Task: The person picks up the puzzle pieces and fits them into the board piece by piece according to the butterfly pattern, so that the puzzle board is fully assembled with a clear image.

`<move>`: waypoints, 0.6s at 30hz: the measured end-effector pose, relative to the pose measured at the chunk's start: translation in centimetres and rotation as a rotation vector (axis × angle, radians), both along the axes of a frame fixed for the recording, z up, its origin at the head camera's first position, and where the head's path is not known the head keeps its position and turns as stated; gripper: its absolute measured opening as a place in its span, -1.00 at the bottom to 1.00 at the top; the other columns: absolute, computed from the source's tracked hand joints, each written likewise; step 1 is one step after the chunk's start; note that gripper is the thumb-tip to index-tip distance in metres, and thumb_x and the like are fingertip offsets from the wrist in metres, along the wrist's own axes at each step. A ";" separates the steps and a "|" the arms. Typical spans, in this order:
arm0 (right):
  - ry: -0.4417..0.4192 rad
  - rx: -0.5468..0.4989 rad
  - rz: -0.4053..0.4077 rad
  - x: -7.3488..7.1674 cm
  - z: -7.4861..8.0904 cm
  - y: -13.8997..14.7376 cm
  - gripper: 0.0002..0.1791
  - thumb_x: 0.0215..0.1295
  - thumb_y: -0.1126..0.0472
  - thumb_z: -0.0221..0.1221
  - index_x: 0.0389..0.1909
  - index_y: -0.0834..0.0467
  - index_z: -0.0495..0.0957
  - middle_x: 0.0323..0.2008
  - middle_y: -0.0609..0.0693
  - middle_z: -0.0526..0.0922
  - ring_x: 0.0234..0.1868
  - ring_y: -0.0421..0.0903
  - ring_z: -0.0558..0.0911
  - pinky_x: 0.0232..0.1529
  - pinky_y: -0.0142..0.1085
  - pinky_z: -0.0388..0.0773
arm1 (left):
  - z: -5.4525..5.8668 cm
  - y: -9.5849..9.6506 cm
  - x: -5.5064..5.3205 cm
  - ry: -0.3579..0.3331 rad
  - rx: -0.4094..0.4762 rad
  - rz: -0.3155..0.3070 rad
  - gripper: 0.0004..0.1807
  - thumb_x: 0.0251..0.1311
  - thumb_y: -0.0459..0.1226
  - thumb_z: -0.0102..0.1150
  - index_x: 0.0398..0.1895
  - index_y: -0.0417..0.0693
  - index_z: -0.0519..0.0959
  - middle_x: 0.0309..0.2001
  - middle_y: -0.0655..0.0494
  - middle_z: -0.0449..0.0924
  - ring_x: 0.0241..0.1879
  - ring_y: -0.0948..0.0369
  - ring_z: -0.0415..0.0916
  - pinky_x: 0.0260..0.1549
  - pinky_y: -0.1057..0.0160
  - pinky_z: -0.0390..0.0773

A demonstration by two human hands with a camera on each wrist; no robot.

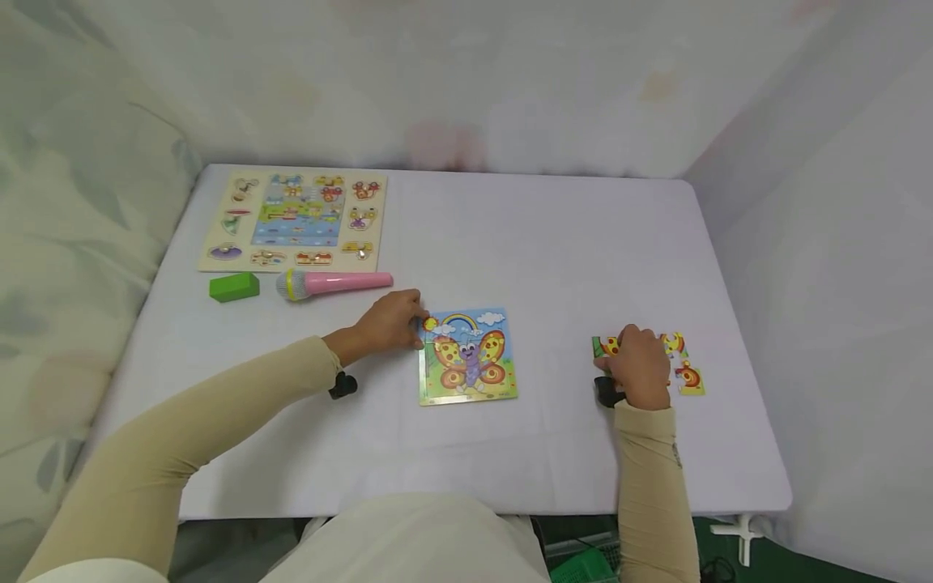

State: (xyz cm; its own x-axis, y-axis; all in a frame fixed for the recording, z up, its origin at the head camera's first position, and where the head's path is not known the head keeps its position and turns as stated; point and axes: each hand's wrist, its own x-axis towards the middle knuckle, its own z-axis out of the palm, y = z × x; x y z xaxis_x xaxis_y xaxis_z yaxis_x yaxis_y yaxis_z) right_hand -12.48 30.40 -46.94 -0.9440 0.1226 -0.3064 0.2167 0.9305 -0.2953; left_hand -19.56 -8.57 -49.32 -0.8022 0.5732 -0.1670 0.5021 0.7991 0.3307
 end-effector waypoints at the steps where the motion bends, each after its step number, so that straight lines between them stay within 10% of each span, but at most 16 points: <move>1: 0.012 -0.001 0.002 0.0 -0.1 0.0 -0.40 0.04 0.05 0.39 -0.13 0.44 0.43 -0.19 0.42 0.51 -0.24 0.26 0.52 -0.38 -0.04 0.45 | 0.0 0.0 0.0 -0.003 -0.002 0.006 -0.42 -0.23 -0.15 0.58 -0.04 -0.15 0.68 -0.25 0.05 0.51 -0.30 0.18 0.43 -0.26 0.19 0.50; 11: 0.131 -0.123 -0.007 -0.7 -0.3 -0.6 -0.66 0.15 0.13 0.31 -0.33 0.31 0.42 -0.43 0.18 0.45 -0.43 0.07 0.43 -0.51 -0.24 0.28 | 0.3 0.5 0.0 -0.011 -0.039 0.006 -0.50 -0.22 -0.15 0.58 -0.12 -0.13 0.71 -0.26 0.07 0.50 -0.29 0.18 0.43 -0.25 0.21 0.50; 18: 0.154 -0.400 0.111 -1.7 1.1 -7.3 -0.69 0.16 0.01 0.34 -0.39 0.18 0.54 -0.46 0.05 0.62 -0.46 -0.06 0.50 -0.47 -0.27 0.37 | 0.1 0.6 0.0 -0.016 -0.016 0.025 -0.51 -0.23 -0.18 0.59 -0.14 -0.15 0.72 -0.29 0.08 0.50 -0.32 0.19 0.42 -0.25 0.23 0.51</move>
